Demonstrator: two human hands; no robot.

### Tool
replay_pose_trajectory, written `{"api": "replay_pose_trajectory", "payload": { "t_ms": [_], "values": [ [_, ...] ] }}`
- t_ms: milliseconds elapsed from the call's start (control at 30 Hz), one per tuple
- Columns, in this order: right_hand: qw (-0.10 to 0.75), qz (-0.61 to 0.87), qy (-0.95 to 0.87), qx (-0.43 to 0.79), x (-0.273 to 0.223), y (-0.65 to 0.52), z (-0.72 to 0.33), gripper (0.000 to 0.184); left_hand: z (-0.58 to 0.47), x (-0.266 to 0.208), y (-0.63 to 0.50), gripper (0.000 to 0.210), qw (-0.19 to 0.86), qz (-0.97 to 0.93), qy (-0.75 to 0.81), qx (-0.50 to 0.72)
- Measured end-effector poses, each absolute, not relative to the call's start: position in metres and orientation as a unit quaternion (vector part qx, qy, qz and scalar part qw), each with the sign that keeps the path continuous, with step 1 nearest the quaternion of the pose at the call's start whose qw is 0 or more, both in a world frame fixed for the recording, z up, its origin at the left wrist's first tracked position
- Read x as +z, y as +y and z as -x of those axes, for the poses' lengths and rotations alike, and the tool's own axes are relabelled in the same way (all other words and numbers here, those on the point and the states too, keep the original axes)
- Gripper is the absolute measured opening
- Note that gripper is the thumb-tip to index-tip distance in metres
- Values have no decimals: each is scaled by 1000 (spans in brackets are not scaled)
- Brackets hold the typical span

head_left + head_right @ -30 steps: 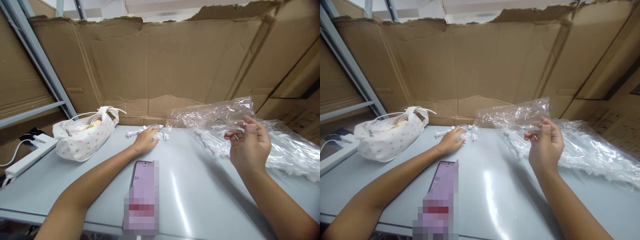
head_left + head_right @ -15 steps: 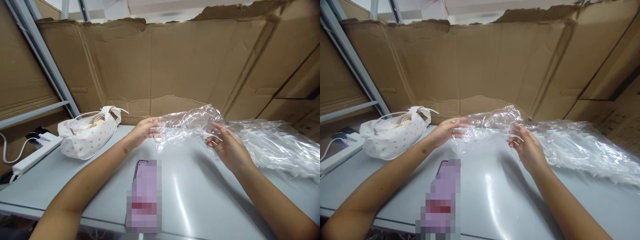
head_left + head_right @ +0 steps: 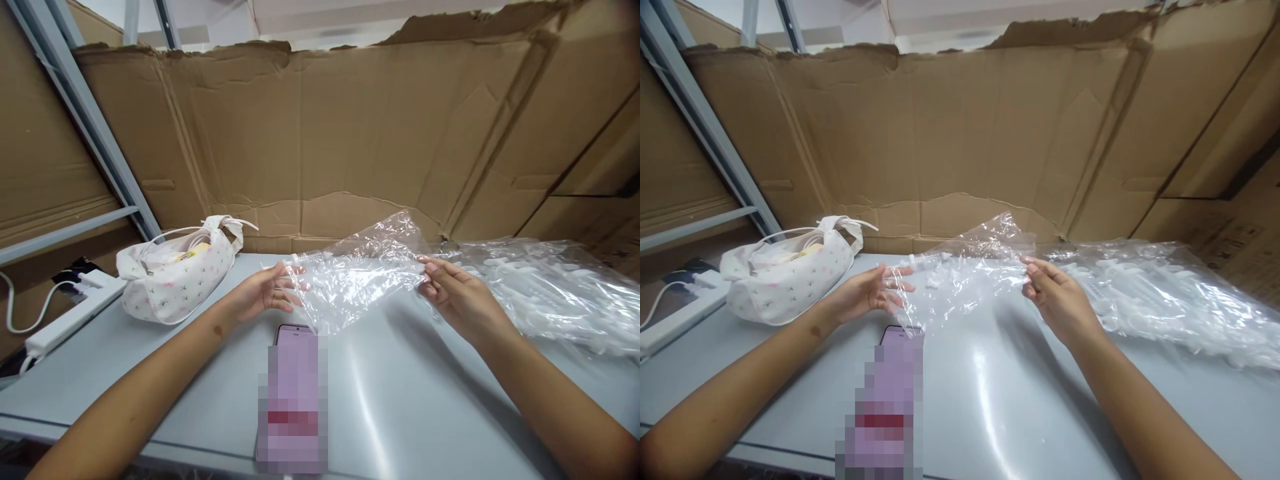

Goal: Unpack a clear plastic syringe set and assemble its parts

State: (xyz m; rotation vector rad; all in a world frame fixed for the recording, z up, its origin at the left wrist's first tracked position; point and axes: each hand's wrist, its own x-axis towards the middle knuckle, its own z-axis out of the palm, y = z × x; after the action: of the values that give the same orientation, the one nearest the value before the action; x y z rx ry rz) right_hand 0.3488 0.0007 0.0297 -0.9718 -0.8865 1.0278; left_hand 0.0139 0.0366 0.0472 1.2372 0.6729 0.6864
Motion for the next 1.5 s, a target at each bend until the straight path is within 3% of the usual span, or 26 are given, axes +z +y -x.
{"api": "replay_pose_trajectory", "payload": {
  "t_ms": [133,367,467,633,833,1067,1167,1233,1367,1500],
  "values": [
    [633,439,-394,501,31,0,-348,35,-18,45,39,69,747,-533,251,307],
    [517,438,-483,554,22,-7,-329,32,-52,45,14,68,627,-678,216,318],
    [512,458,-519,509,21,-14,-317,32,-68,44,3,65,591,-713,230,299],
    [520,454,-610,390,21,-25,-302,57,-82,37,-3,58,551,-704,273,357],
    [449,415,-681,404,18,-35,-297,54,-77,36,-4,77,555,-694,279,364],
    [433,428,-693,385,16,-34,-302,68,-67,38,1,76,536,-698,313,357],
    [419,393,-694,434,18,-32,-307,77,-63,45,4,80,512,-693,322,394],
    [380,363,-700,483,22,-33,-307,70,-58,52,7,82,490,-688,324,425],
    [290,379,-706,524,29,-40,-301,46,-48,63,10,73,470,-676,322,467],
    [333,433,-686,481,29,-40,-300,48,-42,57,8,43,522,-704,314,366]
  ]
}}
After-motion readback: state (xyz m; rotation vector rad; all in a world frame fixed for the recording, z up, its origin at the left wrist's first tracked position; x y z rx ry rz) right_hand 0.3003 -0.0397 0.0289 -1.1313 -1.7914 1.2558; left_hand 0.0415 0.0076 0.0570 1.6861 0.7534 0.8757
